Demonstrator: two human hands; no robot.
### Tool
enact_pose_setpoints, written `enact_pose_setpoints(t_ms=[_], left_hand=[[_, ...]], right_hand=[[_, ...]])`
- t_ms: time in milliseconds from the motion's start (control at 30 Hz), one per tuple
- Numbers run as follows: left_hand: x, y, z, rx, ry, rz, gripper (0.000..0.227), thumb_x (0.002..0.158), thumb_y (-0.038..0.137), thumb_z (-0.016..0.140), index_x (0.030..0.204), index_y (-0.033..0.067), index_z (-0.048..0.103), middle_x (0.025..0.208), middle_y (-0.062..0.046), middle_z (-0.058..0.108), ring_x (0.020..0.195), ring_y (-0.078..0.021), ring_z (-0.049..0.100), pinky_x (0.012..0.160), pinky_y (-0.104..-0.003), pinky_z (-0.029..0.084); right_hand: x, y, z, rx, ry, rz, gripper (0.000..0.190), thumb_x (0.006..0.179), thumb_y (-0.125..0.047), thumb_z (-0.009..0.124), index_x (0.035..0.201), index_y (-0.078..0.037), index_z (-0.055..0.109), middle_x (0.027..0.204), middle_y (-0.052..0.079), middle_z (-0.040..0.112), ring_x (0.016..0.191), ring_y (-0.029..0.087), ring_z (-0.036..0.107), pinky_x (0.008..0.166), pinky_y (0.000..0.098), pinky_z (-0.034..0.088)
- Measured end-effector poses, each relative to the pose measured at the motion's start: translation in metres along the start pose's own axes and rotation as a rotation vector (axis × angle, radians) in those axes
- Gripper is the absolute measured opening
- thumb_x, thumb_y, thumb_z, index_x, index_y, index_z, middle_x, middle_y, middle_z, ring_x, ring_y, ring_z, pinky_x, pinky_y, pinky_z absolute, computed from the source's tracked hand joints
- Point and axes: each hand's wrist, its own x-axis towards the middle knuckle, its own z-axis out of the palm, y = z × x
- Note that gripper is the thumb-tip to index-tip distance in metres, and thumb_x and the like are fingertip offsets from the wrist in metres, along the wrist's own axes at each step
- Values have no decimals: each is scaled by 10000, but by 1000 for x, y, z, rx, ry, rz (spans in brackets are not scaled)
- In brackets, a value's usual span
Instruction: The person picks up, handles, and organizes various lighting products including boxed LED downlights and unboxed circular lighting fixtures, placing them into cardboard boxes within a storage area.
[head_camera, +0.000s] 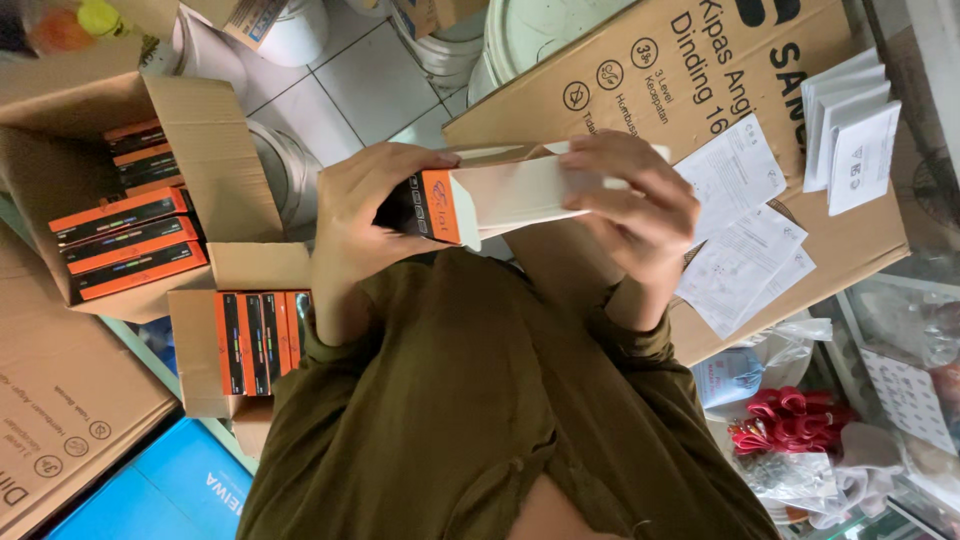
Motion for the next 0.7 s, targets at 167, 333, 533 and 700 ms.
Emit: enact_pose_setpoints(t_ms=[167, 333, 533, 700], left_hand=[[-5, 0, 1, -34, 33, -49, 565, 751, 288, 947, 1160, -5, 688, 1124, -110, 743, 1001, -268, 752, 880, -344, 594], [-8, -6, 5, -134, 52, -35, 567, 753, 313, 931, 1145, -8, 677, 1113, -124, 747, 1002, -267, 760, 839, -319, 596], [-4, -10, 10, -111, 16, -38, 621, 711, 328, 961, 1139, -12, 665, 1087, -129, 745, 981, -270, 753, 849, -321, 588], [-17, -12, 26, -38, 177, -160, 692, 697, 343, 1000, 1136, -42, 629, 1051, -142, 749, 923, -250, 749, 866, -327, 583]], right_hand=[[8, -8, 4, -52, -113, -6, 323, 831, -169, 821, 1122, -45, 753, 1110, 155, 733, 1103, 402, 681, 1022, 543, 550], [1, -19, 2, 27, 95, 22, 246, 898, -250, 711, 1077, -88, 756, 1055, 101, 723, 1060, 339, 720, 1028, 563, 531], [-6, -33, -9, -55, 37, 17, 163, 952, -227, 750, 1011, -75, 749, 1023, 91, 725, 1044, 314, 723, 1024, 565, 508], [-40, -22, -59, -305, 122, 191, 140, 996, -112, 759, 1123, -55, 743, 1097, 99, 752, 1007, 230, 739, 862, 392, 613]])
